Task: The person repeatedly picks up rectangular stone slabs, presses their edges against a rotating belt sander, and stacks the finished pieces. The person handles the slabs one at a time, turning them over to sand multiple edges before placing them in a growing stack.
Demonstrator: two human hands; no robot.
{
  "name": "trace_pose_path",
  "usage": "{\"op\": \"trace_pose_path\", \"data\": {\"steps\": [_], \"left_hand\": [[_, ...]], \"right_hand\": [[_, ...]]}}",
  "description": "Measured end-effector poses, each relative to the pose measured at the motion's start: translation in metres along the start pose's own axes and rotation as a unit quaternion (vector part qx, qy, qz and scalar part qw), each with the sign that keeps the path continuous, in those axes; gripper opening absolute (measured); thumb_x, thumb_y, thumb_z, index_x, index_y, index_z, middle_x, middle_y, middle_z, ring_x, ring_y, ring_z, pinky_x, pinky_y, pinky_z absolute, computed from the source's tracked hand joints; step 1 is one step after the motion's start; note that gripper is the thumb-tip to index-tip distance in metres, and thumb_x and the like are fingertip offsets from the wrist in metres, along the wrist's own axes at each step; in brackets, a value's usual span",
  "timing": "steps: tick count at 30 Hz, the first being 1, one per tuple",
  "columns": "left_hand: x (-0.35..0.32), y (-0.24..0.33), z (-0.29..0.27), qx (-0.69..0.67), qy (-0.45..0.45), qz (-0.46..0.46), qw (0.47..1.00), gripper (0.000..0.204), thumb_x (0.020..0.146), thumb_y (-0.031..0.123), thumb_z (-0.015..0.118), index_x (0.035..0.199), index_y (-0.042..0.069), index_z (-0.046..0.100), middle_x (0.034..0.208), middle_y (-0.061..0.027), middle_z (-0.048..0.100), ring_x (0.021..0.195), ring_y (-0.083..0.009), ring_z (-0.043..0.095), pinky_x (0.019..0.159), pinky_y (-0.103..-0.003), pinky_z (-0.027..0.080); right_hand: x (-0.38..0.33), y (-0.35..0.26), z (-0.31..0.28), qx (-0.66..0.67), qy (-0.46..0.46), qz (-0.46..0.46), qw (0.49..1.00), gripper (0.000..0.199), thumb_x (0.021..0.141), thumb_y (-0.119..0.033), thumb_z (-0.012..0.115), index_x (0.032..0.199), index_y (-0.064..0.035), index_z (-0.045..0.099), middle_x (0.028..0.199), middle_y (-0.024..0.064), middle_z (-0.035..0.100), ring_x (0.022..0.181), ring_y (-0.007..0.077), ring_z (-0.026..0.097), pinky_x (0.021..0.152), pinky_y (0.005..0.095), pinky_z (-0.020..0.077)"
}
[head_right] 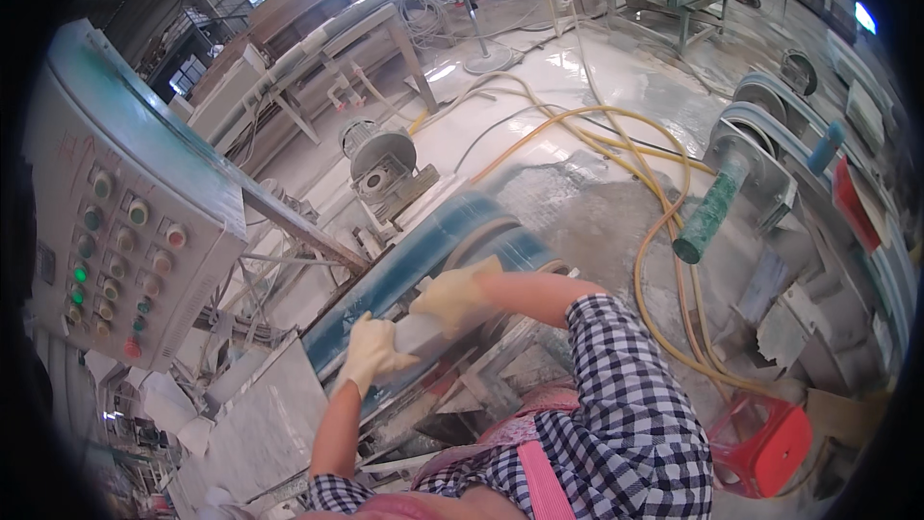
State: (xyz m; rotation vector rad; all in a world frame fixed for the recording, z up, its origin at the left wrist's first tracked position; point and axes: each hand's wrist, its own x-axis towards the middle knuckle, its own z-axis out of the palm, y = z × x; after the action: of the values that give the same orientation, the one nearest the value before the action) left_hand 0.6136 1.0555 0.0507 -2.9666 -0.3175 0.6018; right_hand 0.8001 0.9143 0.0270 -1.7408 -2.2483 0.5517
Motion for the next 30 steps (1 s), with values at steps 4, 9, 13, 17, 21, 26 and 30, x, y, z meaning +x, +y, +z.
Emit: {"op": "trace_pose_path", "data": {"steps": [4,9,13,17,21,26,30], "left_hand": [[-0.015,0.017,0.024,-0.107,0.1,-0.082,0.986,0.067,0.061,0.054,0.083,0.096,-0.001,0.075,0.089,-0.0216,0.073,0.091,-0.0361,0.07,0.112,-0.046,0.04],[-0.032,0.014,0.042,-0.158,0.183,-0.074,0.968,0.092,0.063,0.037,0.091,0.136,-0.004,0.053,0.119,-0.0231,0.067,0.114,-0.0366,0.063,0.113,-0.046,0.039],[-0.064,-0.012,0.063,-0.183,0.179,-0.105,0.961,0.099,0.061,0.03,0.094,0.142,-0.004,0.048,0.137,-0.0247,0.058,0.126,-0.0378,0.057,0.111,-0.043,0.042],[-0.07,-0.025,0.075,-0.224,0.175,-0.12,0.951,0.096,0.06,0.03,0.093,0.14,-0.001,0.05,0.133,-0.0255,0.059,0.124,-0.0404,0.057,0.105,-0.042,0.046],[-0.064,-0.021,0.07,-0.275,0.1,-0.157,0.943,0.08,0.063,0.027,0.092,0.13,0.001,0.057,0.127,-0.0247,0.062,0.121,-0.0404,0.058,0.103,-0.044,0.047],[-0.057,-0.027,0.059,-0.241,0.063,-0.145,0.958,0.079,0.063,0.031,0.092,0.127,0.002,0.058,0.125,-0.0248,0.061,0.121,-0.0405,0.057,0.1,-0.045,0.048],[-0.043,-0.041,0.06,-0.218,0.065,-0.117,0.967,0.081,0.061,0.035,0.093,0.125,0.001,0.058,0.124,-0.025,0.061,0.121,-0.0397,0.056,0.098,-0.046,0.049]], "right_hand": [[0.002,0.004,0.006,-0.006,-0.037,0.02,0.999,0.078,0.068,-0.036,0.079,0.139,-0.0114,0.054,0.116,0.0191,0.069,0.104,0.0407,0.067,0.089,0.049,0.0529],[-0.003,0.006,0.007,-0.034,0.012,-0.027,0.999,0.076,0.069,-0.037,0.077,0.137,-0.0112,0.054,0.117,0.0194,0.068,0.108,0.0404,0.065,0.092,0.0483,0.0517],[-0.006,0.003,0.005,-0.03,0.034,-0.044,0.998,0.07,0.07,-0.037,0.078,0.131,-0.0095,0.056,0.113,0.019,0.069,0.106,0.0403,0.066,0.091,0.0481,0.0518],[-0.009,-0.003,0.004,-0.045,0.025,-0.007,0.999,0.069,0.071,-0.035,0.073,0.131,-0.004,0.059,0.114,0.0233,0.067,0.104,0.042,0.066,0.092,0.049,0.0519],[-0.014,-0.006,0.006,-0.081,0.034,0.032,0.996,0.068,0.072,-0.038,0.079,0.127,-0.0047,0.056,0.11,0.0201,0.069,0.104,0.0409,0.066,0.089,0.0484,0.0525],[-0.02,-0.007,0.005,-0.071,0.032,0.043,0.996,0.076,0.073,-0.037,0.08,0.135,-0.0046,0.049,0.107,0.0215,0.069,0.103,0.0421,0.066,0.088,0.0495,0.0529],[-0.023,-0.009,0.001,-0.042,0.086,0.045,0.994,0.053,0.072,-0.034,0.074,0.112,-0.0008,0.063,0.1,0.0234,0.069,0.099,0.0417,0.067,0.088,0.0503,0.0526]]}}
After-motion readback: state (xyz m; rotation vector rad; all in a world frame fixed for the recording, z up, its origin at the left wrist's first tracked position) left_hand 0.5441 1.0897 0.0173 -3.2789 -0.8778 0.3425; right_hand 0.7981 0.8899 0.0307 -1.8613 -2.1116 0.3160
